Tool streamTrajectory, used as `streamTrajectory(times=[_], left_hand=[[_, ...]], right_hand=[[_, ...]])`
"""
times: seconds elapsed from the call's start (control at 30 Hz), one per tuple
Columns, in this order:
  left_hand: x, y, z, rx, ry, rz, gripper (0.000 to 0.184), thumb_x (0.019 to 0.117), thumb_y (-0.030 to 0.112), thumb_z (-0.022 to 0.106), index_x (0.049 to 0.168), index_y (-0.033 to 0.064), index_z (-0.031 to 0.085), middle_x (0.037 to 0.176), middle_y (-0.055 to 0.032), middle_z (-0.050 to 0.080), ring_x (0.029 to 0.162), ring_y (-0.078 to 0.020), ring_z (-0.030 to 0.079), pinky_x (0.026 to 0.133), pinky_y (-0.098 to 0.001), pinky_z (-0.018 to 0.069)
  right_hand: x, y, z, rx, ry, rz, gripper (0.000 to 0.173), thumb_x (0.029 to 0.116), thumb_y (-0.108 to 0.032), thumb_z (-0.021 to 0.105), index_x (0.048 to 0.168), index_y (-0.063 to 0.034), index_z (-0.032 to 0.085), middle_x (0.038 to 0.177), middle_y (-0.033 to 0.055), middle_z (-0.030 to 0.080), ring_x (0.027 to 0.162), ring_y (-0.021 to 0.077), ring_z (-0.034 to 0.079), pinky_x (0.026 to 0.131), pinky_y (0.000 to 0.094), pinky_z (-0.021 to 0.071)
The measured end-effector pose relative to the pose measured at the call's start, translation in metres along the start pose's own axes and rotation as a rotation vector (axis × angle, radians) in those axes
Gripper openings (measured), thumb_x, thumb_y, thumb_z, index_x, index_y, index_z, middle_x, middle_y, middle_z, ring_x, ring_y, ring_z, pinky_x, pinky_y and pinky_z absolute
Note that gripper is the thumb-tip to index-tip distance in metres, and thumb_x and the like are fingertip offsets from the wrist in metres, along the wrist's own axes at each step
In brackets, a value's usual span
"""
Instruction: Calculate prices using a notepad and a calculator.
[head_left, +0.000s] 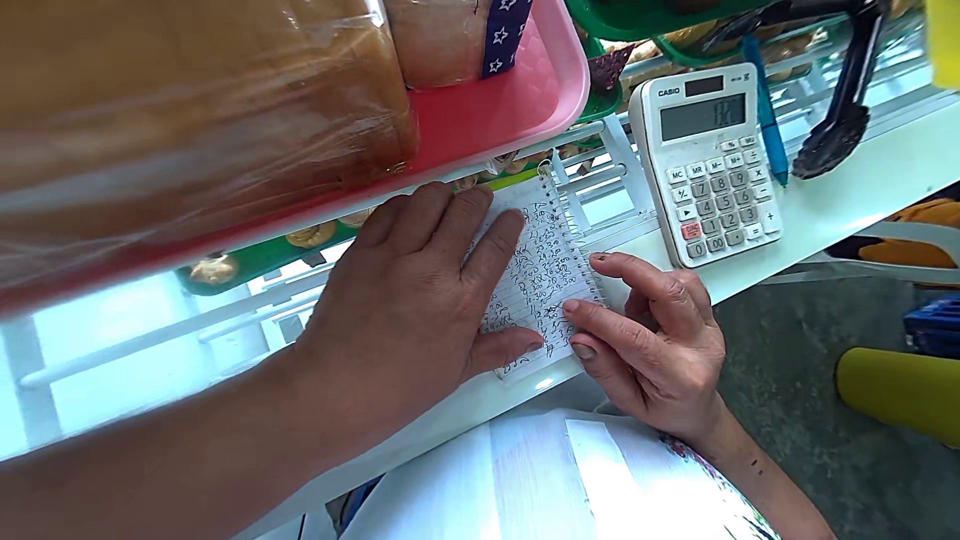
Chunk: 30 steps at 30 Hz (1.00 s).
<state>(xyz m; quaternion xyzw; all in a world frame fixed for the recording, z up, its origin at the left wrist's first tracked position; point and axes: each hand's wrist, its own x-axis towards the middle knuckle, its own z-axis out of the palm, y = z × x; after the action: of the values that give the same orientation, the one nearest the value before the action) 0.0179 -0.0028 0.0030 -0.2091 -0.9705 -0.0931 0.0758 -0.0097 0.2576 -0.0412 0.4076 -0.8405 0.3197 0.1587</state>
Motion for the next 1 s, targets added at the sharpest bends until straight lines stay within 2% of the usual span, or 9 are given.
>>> streamTrajectory(times=[0.07, 0.13, 0.27, 0.43, 0.6, 1.0], left_hand=[[0.0003, 0.0007, -0.0006, 0.009, 0.017, -0.007, 0.094, 0.0929, 0.075, 0.04, 0.145, -0.0028, 0.05, 0.138, -0.0244, 0.057, 0.125, -0.0421, 0.055, 0.1, -0.0549, 0.0427], [0.0003, 0.0009, -0.0011, 0.01, 0.029, -0.004, 0.095, 0.0926, 0.075, 0.041, 0.144, -0.0047, 0.049, 0.138, -0.0248, 0.057, 0.124, -0.0422, 0.056, 0.099, -0.0545, 0.0435], [-0.0002, 0.0009, -0.0007, 0.008, 0.046, 0.002, 0.092, 0.0925, 0.074, 0.042, 0.141, -0.0035, 0.052, 0.137, -0.0253, 0.058, 0.125, -0.0422, 0.056, 0.099, -0.0542, 0.0442], [0.0007, -0.0001, -0.0012, -0.022, 0.038, 0.009, 0.091, 0.0929, 0.073, 0.044, 0.145, -0.0008, 0.05, 0.137, -0.0243, 0.058, 0.123, -0.0427, 0.056, 0.097, -0.0551, 0.0445], [0.0006, 0.0001, -0.0009, -0.005, 0.037, 0.006, 0.094, 0.0925, 0.075, 0.043, 0.145, -0.0027, 0.05, 0.138, -0.0251, 0.057, 0.126, -0.0417, 0.056, 0.099, -0.0549, 0.0435], [0.0007, -0.0002, -0.0012, 0.017, 0.019, 0.018, 0.09, 0.094, 0.074, 0.039, 0.139, -0.0015, 0.057, 0.139, -0.0253, 0.057, 0.126, -0.0421, 0.055, 0.098, -0.0546, 0.044]], right_hand=[[0.0001, -0.0001, -0.0004, -0.001, -0.003, 0.002, 0.024, 0.1041, -0.035, 0.057, 0.113, -0.0208, 0.075, 0.135, 0.0081, 0.06, 0.096, 0.0099, 0.051, 0.085, 0.0276, 0.0369], [0.0001, -0.0001, -0.0002, 0.003, -0.002, 0.002, 0.024, 0.1041, -0.035, 0.057, 0.112, -0.0207, 0.075, 0.135, 0.0087, 0.06, 0.096, 0.01, 0.051, 0.084, 0.0279, 0.0365], [0.0004, -0.0003, -0.0004, -0.002, -0.003, 0.004, 0.024, 0.1039, -0.035, 0.057, 0.112, -0.021, 0.075, 0.135, 0.0081, 0.06, 0.096, 0.0094, 0.052, 0.084, 0.0271, 0.037], [0.0003, -0.0002, -0.001, 0.0, -0.009, 0.002, 0.025, 0.104, -0.036, 0.057, 0.112, -0.021, 0.075, 0.135, 0.0083, 0.06, 0.097, 0.0098, 0.052, 0.084, 0.0272, 0.0374], [0.0007, 0.0006, -0.0009, 0.0, -0.007, -0.004, 0.025, 0.104, -0.035, 0.057, 0.112, -0.0205, 0.075, 0.134, 0.0082, 0.06, 0.098, 0.0102, 0.052, 0.085, 0.0271, 0.0373], [0.0008, 0.0032, -0.0013, 0.021, -0.001, -0.011, 0.025, 0.1035, -0.035, 0.058, 0.112, -0.0197, 0.075, 0.131, 0.0078, 0.062, 0.096, 0.0096, 0.053, 0.084, 0.0266, 0.0385]])
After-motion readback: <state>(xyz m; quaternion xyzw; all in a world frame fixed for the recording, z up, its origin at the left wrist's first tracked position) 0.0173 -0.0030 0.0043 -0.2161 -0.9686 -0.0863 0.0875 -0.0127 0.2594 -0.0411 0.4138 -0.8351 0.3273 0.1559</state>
